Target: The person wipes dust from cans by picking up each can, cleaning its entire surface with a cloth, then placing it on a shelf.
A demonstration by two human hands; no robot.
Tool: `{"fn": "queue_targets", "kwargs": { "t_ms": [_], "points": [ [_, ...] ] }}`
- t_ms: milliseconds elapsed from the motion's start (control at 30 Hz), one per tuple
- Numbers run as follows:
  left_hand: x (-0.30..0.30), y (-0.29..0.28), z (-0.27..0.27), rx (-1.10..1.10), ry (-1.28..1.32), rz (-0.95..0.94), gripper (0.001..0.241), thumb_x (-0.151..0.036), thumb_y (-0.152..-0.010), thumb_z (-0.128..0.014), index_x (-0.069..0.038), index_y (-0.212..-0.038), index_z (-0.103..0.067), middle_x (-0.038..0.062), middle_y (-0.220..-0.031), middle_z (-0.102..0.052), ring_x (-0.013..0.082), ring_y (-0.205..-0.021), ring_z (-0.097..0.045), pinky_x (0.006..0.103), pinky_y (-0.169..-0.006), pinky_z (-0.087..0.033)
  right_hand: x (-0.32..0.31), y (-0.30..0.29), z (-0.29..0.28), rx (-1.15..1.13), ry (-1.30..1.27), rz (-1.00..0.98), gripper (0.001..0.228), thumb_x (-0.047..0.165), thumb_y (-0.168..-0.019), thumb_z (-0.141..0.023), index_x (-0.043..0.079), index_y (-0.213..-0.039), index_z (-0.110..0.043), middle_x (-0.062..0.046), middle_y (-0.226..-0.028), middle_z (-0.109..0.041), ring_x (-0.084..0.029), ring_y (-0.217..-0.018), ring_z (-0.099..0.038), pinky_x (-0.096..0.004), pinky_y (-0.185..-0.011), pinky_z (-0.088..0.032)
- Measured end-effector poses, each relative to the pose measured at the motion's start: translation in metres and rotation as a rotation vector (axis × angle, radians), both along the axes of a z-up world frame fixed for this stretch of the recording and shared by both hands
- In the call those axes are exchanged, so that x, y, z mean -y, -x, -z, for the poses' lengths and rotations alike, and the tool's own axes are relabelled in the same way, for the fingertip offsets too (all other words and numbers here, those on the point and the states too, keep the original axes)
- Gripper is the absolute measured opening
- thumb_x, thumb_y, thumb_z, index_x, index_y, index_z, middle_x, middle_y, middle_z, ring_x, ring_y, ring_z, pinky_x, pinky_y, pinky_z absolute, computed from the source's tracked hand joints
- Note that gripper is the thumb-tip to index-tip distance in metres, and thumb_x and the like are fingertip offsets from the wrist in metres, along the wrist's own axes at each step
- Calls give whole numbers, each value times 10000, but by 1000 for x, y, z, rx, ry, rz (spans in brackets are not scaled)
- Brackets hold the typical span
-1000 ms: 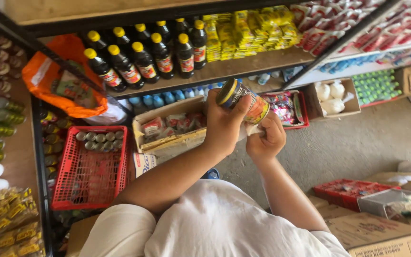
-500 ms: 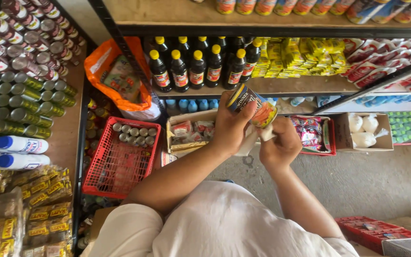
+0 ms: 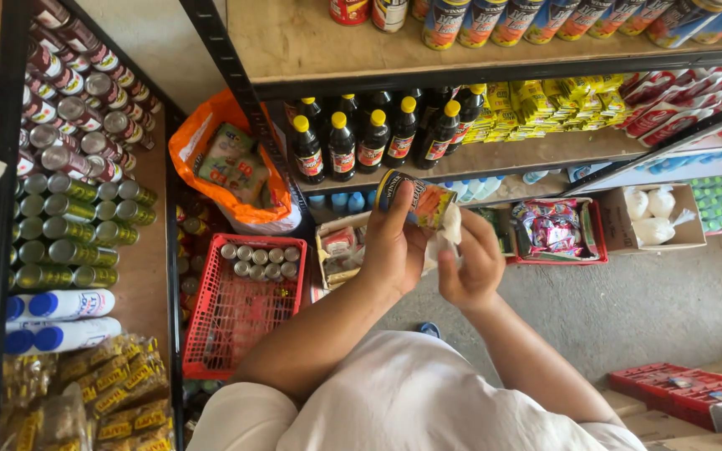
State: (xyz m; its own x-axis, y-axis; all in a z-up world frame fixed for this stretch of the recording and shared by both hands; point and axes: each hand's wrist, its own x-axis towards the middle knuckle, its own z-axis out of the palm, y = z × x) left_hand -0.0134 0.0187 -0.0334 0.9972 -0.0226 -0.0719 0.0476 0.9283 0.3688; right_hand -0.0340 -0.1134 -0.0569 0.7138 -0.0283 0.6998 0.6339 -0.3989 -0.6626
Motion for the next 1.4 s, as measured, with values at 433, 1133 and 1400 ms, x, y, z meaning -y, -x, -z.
{"fn": "queue_targets", "kwargs": {
  "t_ms": [433, 1133, 1400],
  "points": [
    [-42, 8, -3, -50, -18, 121, 252, -253, -1021, -680, -97, -1202, -597, 46, -1131, -705, 193, -1046, -699, 394, -950, -564, -50, 20, 5, -21, 355, 156, 729, 499, -1097, -357, -87, -1527, -418, -320, -1597, -367, -539, -1537, -297, -583, -1270, -261],
    [-41, 17, -15, -65, 94, 207, 290, -313, -1027, -691, -93, -1193, -602, 50, -1115, -705, 197, -1022, -702, 398, -921, -565, -46, 31, 14, 137, 433, 105, 715, 502, -1053, -402, -112, -1410, -489, -319, -1496, -455, -526, -1424, -429, -581, -1197, -315],
    [-8, 8, 4, 17, -15, 39, 337, -150, -1001, -725, -92, -1227, -481, 56, -1148, -642, 186, -1064, -654, 403, -947, -549, -45, 33, 3, -191, 86, -83, 883, 617, -1095, -258, -120, -1580, -241, -308, -1647, -317, -447, -1573, -315, -474, -1291, -247]
  ]
}}
